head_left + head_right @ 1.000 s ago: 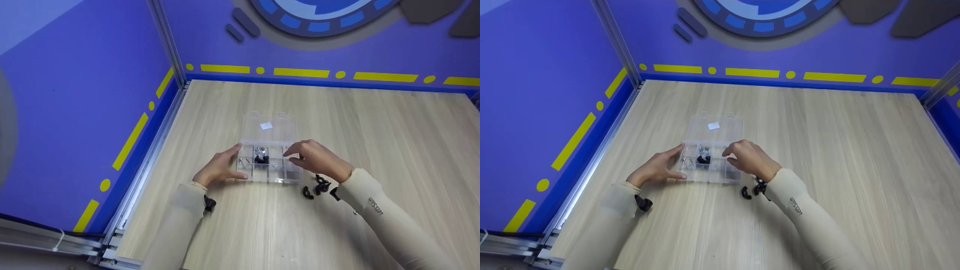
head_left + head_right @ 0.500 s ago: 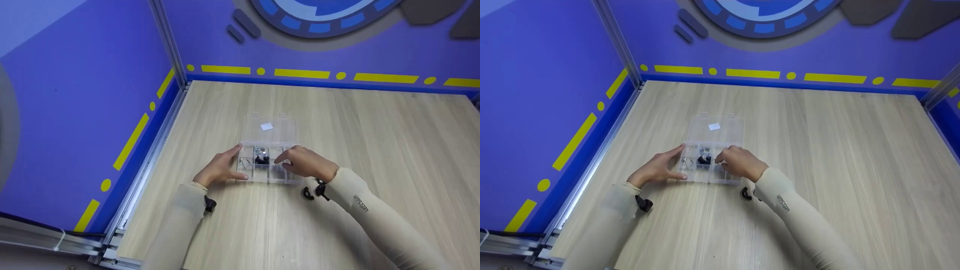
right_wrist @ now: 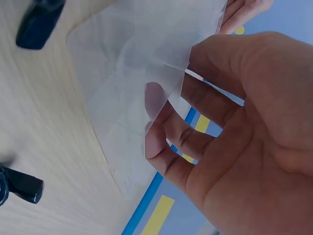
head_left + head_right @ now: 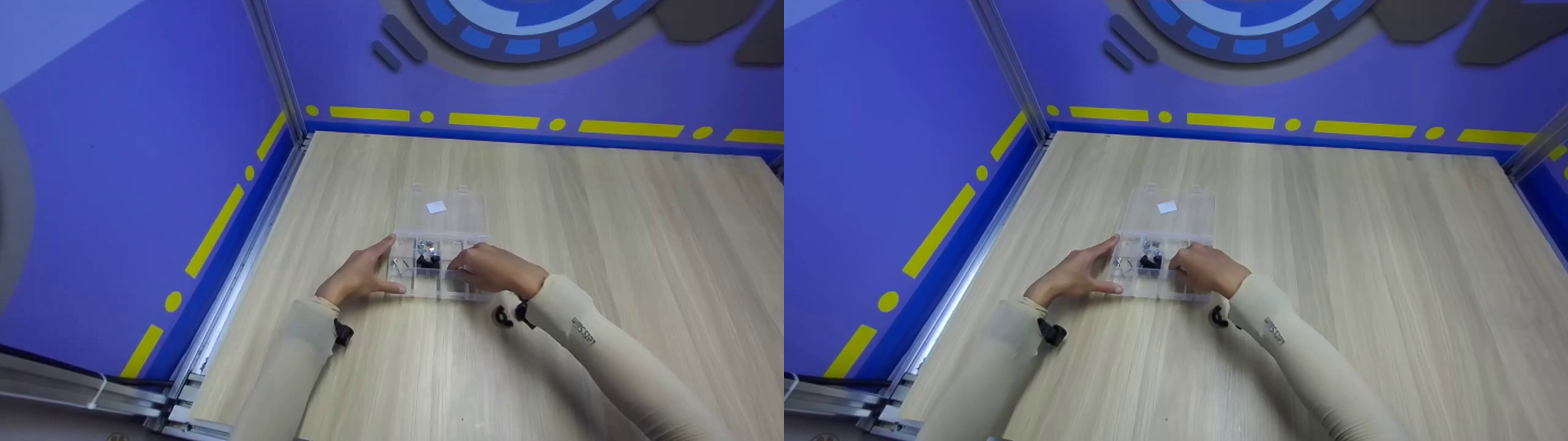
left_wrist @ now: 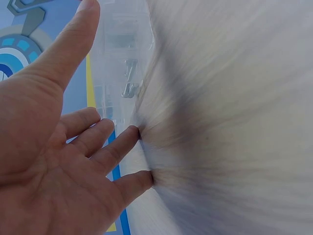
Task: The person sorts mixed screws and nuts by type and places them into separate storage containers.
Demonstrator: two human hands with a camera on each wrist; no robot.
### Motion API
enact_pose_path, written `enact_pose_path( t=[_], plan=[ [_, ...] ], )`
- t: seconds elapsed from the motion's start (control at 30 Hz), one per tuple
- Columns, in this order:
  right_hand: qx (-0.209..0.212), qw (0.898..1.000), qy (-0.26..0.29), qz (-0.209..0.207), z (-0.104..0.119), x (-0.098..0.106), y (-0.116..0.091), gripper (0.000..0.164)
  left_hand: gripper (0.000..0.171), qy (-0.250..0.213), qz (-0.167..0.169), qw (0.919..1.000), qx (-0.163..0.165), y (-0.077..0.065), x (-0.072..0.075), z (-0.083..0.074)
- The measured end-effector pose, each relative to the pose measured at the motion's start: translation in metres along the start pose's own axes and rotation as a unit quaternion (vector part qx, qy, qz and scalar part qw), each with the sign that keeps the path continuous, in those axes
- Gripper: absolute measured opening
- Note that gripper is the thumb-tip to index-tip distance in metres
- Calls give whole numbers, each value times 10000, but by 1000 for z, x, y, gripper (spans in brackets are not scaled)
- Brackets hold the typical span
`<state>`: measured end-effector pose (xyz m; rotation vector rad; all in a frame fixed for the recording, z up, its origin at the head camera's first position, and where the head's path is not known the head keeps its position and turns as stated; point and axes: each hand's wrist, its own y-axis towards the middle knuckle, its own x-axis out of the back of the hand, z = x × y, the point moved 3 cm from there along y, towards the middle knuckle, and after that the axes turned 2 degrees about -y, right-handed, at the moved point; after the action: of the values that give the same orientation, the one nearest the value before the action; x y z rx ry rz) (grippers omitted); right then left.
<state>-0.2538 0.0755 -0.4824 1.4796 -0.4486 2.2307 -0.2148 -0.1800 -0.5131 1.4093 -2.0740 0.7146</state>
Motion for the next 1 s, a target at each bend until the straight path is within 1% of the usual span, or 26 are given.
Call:
enact_pose_path(
  t=[0.4,0.67,0.83,0.93,1.0],
  plan=[
    [97,9997,-161,-138,1,-1,-3,15,112,7,61,10000,22,-1,0,-1],
    [12,9996,-225,-140,0,-2,-4,16,112,0,56,10000,49,-1,0,0],
    [-80,9998,-94,-130,-1,-2,-5,16,112,-32,33,10000,24,-1,-1,1],
    [-123,9995,95,-277,-2,1,-8,18,112,-13,26,10000,25,-1,-1,1],
    [-94,9986,181,-498,-3,4,-11,20,112,14,21,10000,42,0,0,1]
  ],
)
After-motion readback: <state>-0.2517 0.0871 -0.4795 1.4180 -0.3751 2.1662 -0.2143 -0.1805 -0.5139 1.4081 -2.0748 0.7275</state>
